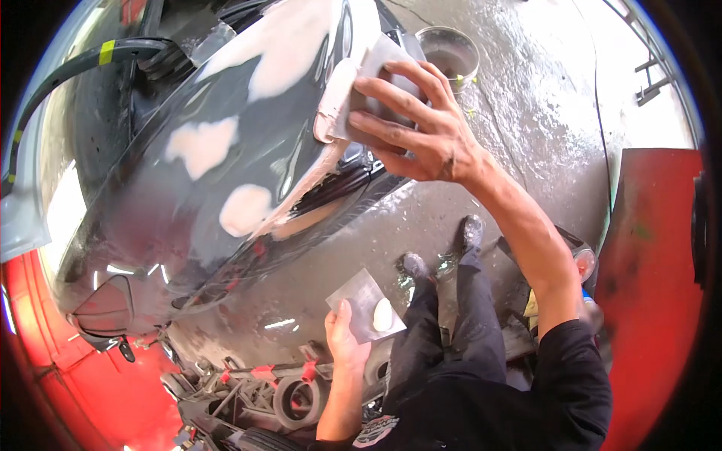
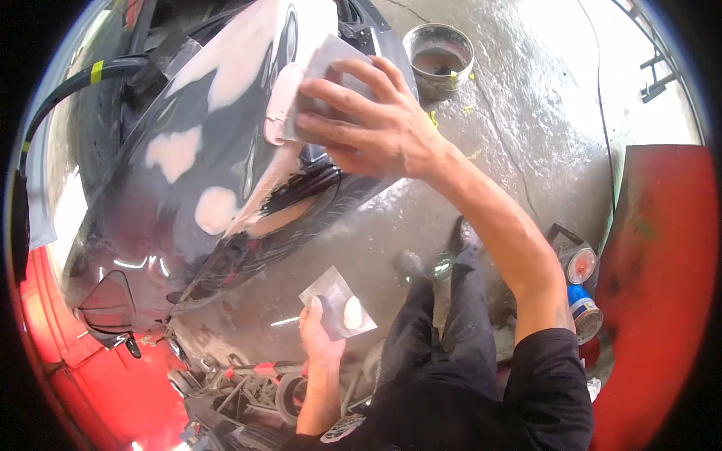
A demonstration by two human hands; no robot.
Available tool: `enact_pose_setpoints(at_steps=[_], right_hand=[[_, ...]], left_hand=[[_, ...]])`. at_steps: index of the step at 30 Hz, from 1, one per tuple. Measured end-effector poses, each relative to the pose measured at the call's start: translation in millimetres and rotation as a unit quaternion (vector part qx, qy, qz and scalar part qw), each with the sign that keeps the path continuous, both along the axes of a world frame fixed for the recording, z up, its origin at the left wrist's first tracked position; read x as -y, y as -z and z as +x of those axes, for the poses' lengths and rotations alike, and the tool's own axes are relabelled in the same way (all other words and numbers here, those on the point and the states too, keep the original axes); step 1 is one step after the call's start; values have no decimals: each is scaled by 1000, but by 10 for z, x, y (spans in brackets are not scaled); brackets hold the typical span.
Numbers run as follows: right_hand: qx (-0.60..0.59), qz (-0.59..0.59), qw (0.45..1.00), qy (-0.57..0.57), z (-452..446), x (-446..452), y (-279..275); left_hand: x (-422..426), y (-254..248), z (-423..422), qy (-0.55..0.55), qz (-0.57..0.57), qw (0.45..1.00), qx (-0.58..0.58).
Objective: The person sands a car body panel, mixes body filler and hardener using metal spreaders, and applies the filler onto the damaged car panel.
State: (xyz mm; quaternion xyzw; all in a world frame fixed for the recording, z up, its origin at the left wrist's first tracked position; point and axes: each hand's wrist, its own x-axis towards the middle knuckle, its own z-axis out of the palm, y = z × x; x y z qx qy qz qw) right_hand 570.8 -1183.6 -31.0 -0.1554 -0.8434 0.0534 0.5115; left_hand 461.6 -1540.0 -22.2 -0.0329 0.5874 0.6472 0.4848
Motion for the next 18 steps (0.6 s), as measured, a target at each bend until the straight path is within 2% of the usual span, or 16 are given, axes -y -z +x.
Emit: enact_pose_setpoints(at_steps=[9,15,18], right_hand=[[5,-9,998,62,-227,545,-183],[5,-23,995,93,-228,716,1],[19,-37,995,92,-175,827,-74]], left_hand=[[51,-27,-48,0,17,1000,12],[115,-44,-114,-30,33,999,21],[110,-82,-132,-38,38,998,20]])
